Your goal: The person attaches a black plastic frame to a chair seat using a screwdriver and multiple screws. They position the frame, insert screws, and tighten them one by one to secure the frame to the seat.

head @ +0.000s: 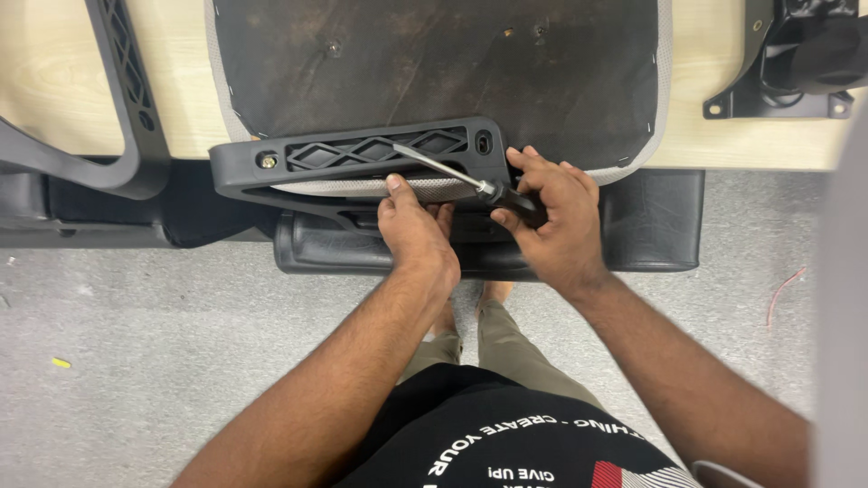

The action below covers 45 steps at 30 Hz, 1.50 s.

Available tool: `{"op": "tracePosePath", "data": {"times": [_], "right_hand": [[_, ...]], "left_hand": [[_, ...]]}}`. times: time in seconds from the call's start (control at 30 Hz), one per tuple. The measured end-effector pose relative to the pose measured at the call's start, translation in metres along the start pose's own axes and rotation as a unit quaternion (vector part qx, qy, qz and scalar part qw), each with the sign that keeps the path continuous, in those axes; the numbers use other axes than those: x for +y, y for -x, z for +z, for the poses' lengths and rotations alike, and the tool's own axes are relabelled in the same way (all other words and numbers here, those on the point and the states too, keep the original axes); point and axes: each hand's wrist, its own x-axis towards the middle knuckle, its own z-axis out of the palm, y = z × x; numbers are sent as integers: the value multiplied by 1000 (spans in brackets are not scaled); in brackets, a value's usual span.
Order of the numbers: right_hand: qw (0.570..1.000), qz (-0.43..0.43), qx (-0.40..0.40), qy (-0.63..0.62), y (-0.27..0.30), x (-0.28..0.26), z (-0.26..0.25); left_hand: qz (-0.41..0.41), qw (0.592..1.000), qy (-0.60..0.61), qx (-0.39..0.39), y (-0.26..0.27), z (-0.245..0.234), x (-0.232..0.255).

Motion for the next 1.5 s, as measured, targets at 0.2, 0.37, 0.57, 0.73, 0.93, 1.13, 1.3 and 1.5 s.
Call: {"op": "tracePosePath", "data": {"times": [0.2, 0.37, 0.57, 0.73, 0.93, 1.13, 1.3, 1.5], "right_hand": [[999, 2, -10, -30, -9, 3, -4], [999, -6, -34, -27, -14, 8, -6], [999, -7, -47, -26, -18, 10, -7], [997, -14, -67, -21, -24, 7, -8], [993, -2, -94, -75, -29, 7, -19], [965, 171, -67, -188, -35, -12, -20], [979, 179, 61, -72, -48, -16, -34], [973, 185, -13, 140, -86, 2, -44]], "left_hand": [[-4, 999, 48, -24, -6, 4, 0], [-7, 999, 45, -25, -9, 5, 0], [-11, 999, 44, -20, -9, 6, 1], [-24, 999, 47, -11, -7, 7, 6], [-29, 999, -9, -33, 12, 1, 20], [109, 989, -89, -52, 34, -5, 31], [446, 841, -271, -143, 16, -7, 37], [575, 699, -390, -168, -7, 27, 61]]}}
